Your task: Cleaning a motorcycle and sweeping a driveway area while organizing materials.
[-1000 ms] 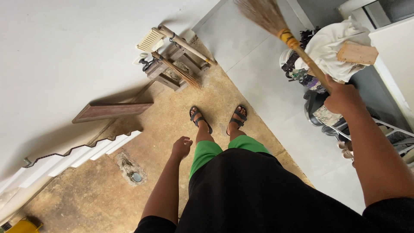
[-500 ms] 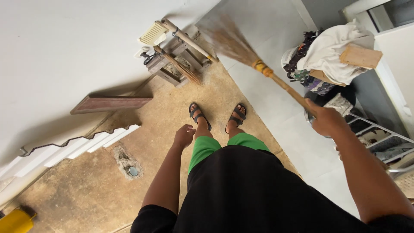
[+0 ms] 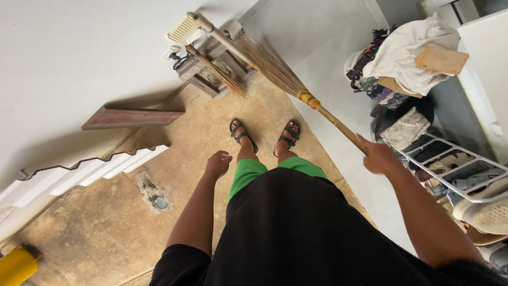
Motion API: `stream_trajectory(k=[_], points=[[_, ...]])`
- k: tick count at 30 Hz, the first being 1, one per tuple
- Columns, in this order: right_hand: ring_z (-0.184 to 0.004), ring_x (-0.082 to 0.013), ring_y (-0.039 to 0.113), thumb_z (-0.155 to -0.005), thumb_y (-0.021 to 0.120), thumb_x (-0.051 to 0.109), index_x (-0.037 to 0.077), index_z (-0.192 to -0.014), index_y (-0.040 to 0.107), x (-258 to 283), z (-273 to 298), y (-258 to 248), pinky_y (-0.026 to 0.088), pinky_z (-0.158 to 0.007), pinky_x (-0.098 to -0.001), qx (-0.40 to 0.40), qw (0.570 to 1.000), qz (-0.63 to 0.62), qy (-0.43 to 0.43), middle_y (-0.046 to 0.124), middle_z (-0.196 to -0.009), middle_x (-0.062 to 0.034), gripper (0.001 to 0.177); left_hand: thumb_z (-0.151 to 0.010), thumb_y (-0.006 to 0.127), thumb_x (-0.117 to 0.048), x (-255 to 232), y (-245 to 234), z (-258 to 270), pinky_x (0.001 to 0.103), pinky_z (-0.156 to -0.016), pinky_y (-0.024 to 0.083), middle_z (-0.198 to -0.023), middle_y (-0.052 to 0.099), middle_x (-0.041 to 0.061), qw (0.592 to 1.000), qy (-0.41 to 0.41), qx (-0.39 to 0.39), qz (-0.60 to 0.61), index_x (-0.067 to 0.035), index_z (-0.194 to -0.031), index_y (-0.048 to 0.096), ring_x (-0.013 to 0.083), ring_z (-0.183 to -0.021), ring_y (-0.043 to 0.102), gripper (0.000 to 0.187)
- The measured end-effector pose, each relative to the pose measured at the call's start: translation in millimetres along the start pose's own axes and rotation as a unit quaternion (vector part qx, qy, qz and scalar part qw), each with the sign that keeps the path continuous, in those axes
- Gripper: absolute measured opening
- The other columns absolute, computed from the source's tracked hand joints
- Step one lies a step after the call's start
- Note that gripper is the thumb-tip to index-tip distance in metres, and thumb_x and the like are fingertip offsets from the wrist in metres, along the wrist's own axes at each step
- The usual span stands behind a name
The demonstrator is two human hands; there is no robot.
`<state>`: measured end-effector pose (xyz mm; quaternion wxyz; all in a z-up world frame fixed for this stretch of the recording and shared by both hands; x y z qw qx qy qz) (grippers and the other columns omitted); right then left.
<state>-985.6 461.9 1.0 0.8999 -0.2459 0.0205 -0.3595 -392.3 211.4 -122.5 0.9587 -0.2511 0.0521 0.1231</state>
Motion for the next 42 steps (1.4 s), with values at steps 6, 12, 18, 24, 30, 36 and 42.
stream_trajectory(k=[6,12,18,24,30,36,42], points=[[-0.138,-0.0570,0.073,-0.096,0.065,0.027,0.033,-0.185,0.044,-61,26,-9,0.056,-0.123,-0.0628,-0.071,0.994,-0.056,0.067,0.080,-0.147,-0.0365,0.091,-0.105,0.074,-0.052,-23,1,-6,0.055,-0.121,0.057,-0.143,0.083,0.010,0.999,0.026,0.010,-0.017,-0.021,-0.147,0.077,0.0359,-0.142,0.073,0.052],[-0.133,-0.0594,0.074,-0.100,0.063,0.016,0.022,-0.189,0.039,-27,-69,35,0.055,-0.118,-0.0656,-0.121,0.988,-0.074,0.059,0.078,-0.142,-0.0412,0.093,-0.105,0.074,-0.050,-29,-17,-14,0.059,-0.120,0.058,-0.138,0.084,0.015,0.998,0.057,-0.020,-0.013,-0.017,-0.144,0.077,0.0427,-0.138,0.074,0.050],[-0.140,-0.0584,0.071,-0.091,0.066,0.017,0.028,-0.185,0.038,46,32,107,0.054,-0.123,-0.0672,-0.001,0.994,-0.104,0.035,0.074,-0.155,-0.0344,0.098,-0.105,0.073,-0.051,5,-42,-41,0.057,-0.120,0.057,-0.136,0.084,0.013,0.998,0.055,-0.036,0.000,-0.019,-0.143,0.078,0.0403,-0.137,0.074,0.050],[-0.118,-0.0529,0.073,-0.100,0.068,0.014,0.036,-0.184,0.044,110,92,80,0.056,-0.101,-0.0600,0.006,0.974,-0.196,0.112,0.076,-0.146,-0.0333,0.090,-0.101,0.075,-0.046,89,-66,-75,0.050,-0.109,0.061,-0.128,0.087,0.010,0.991,0.084,-0.080,0.064,-0.017,-0.133,0.081,0.0335,-0.123,0.080,0.043],[-0.140,-0.0545,0.067,-0.098,0.074,0.023,0.037,-0.187,0.039,118,-7,83,0.052,-0.116,-0.0543,-0.062,0.988,-0.105,0.091,0.068,-0.161,-0.0267,0.097,-0.099,0.075,-0.040,211,-121,-66,0.044,-0.100,0.061,-0.121,0.088,0.011,0.979,0.063,-0.141,0.133,-0.011,-0.124,0.084,0.0283,-0.115,0.083,0.039],[-0.130,-0.0586,0.070,-0.098,0.068,0.022,0.033,-0.189,0.040,227,2,84,0.054,-0.110,-0.0568,-0.091,0.976,-0.128,0.151,0.071,-0.154,-0.0320,0.097,-0.107,0.062,-0.042,309,-159,-63,0.054,-0.099,0.055,-0.119,0.081,0.019,0.991,0.107,-0.052,-0.059,-0.009,-0.106,0.080,0.0412,-0.118,0.075,0.038],[-0.099,-0.0489,0.074,-0.106,0.064,0.021,0.038,-0.192,0.031,356,36,79,0.060,-0.085,-0.0526,-0.071,0.954,-0.186,0.223,0.077,-0.135,-0.0302,0.094,-0.107,0.063,-0.046,312,-281,-131,0.052,-0.100,0.059,-0.125,0.083,0.020,0.985,0.044,0.066,-0.152,-0.008,-0.120,0.083,0.0397,-0.118,0.078,0.045]])
Point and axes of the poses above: each hand's wrist, its own z-axis away from the middle knuckle, its own y-axis out of the palm, x = y × z, the point moved 3 cm from there along -z, towards the middle knuckle
